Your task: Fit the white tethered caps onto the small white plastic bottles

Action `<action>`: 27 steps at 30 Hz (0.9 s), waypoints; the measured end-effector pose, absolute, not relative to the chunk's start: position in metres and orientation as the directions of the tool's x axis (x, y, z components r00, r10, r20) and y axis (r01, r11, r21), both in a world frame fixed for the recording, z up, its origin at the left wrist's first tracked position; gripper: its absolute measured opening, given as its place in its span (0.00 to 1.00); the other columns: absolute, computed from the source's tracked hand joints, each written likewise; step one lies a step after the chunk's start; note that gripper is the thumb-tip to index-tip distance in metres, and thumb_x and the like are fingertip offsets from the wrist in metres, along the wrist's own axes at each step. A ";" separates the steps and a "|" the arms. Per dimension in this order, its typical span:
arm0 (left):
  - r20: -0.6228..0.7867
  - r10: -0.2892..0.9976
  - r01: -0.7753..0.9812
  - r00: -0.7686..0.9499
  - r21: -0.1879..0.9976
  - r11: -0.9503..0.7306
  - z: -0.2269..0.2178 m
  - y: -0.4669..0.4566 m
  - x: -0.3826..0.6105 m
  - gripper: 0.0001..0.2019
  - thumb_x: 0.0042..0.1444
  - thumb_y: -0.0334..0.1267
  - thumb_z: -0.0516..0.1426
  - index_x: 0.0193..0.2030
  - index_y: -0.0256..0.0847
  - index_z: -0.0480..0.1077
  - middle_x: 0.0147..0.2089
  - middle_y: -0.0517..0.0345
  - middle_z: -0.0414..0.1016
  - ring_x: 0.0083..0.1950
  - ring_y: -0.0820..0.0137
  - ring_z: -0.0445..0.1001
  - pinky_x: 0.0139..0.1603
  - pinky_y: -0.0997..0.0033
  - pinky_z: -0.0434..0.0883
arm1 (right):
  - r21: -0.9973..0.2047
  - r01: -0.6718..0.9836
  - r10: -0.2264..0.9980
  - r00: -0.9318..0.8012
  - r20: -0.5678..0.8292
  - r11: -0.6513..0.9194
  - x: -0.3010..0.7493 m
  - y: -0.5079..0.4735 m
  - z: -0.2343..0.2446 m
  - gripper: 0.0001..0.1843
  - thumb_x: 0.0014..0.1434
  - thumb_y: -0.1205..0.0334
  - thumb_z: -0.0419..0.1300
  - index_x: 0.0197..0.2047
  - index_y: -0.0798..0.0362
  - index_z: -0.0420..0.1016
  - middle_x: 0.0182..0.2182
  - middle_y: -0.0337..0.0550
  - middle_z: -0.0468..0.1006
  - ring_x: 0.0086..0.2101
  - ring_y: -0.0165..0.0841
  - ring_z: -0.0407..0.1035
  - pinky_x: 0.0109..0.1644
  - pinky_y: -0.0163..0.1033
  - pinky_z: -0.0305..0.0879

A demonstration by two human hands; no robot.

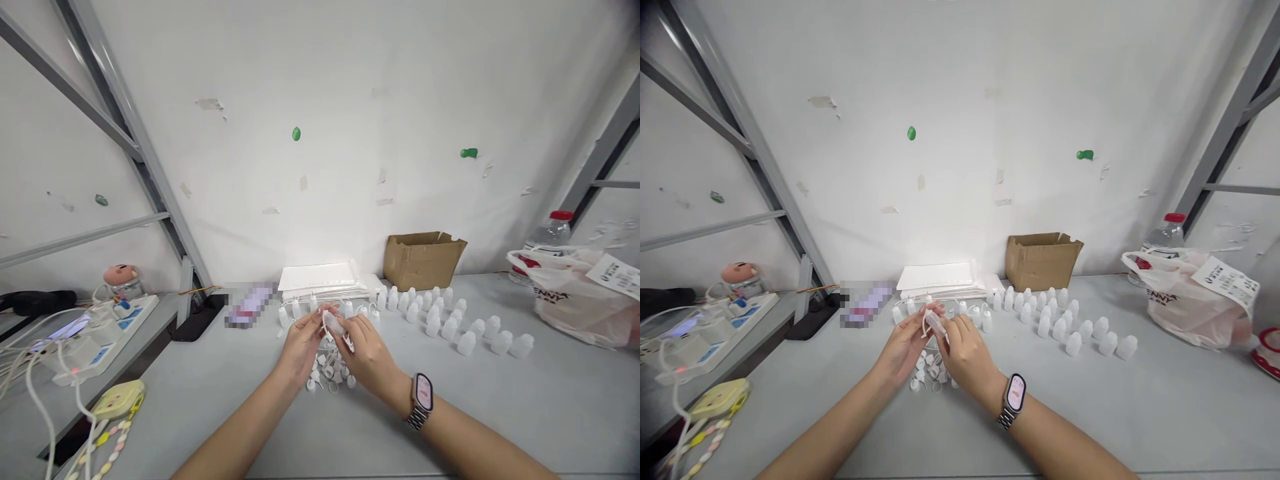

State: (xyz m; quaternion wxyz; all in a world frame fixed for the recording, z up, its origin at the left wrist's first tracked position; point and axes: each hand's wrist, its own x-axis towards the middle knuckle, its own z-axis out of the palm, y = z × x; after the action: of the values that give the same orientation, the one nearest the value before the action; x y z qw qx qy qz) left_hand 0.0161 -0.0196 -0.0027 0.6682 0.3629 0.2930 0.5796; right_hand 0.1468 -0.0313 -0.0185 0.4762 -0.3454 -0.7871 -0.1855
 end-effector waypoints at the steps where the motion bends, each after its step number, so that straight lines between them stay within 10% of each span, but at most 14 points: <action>1: 0.030 0.986 -0.565 0.161 0.822 0.067 -0.003 -0.020 0.017 0.12 0.45 0.43 0.62 0.36 0.40 0.77 0.39 0.53 0.78 0.48 0.66 0.71 0.51 0.67 0.62 | -0.026 0.719 0.359 -0.315 0.879 0.694 0.147 -0.032 -0.019 0.06 0.60 0.70 0.48 0.39 0.55 0.64 0.24 0.43 0.67 0.26 0.34 0.61 0.28 0.39 0.61; 16: 0.012 0.999 -0.517 0.051 0.856 0.016 -0.007 -0.029 0.025 0.13 0.46 0.42 0.61 0.38 0.37 0.76 0.46 0.49 0.77 0.56 0.60 0.67 0.58 0.62 0.59 | 0.047 0.802 0.366 -0.323 0.873 0.595 0.137 -0.035 -0.027 0.08 0.60 0.73 0.47 0.38 0.59 0.66 0.23 0.45 0.68 0.24 0.35 0.61 0.27 0.41 0.60; 23: -0.036 0.996 -0.559 0.084 0.826 0.077 -0.001 -0.025 0.022 0.16 0.48 0.48 0.59 0.37 0.36 0.76 0.46 0.46 0.77 0.53 0.59 0.69 0.56 0.62 0.61 | -0.724 0.399 0.807 -0.074 0.586 0.562 0.140 -0.031 -0.016 0.09 0.59 0.58 0.53 0.33 0.54 0.69 0.22 0.39 0.72 0.23 0.29 0.65 0.25 0.34 0.63; 27: -0.009 0.994 -0.553 0.110 0.831 0.068 0.001 -0.020 0.018 0.15 0.46 0.45 0.61 0.37 0.37 0.76 0.45 0.48 0.77 0.53 0.60 0.69 0.54 0.63 0.62 | -0.875 0.237 0.907 -0.105 0.408 0.421 0.141 -0.031 -0.011 0.14 0.56 0.52 0.55 0.29 0.55 0.69 0.20 0.37 0.71 0.22 0.29 0.64 0.25 0.33 0.61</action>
State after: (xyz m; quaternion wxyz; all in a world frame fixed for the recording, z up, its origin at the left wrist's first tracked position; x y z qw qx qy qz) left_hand 0.0184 -0.0201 0.0010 0.6586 0.3482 0.3168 0.5870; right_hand 0.1410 -0.0311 -0.0115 0.5138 -0.4282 -0.6683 0.3258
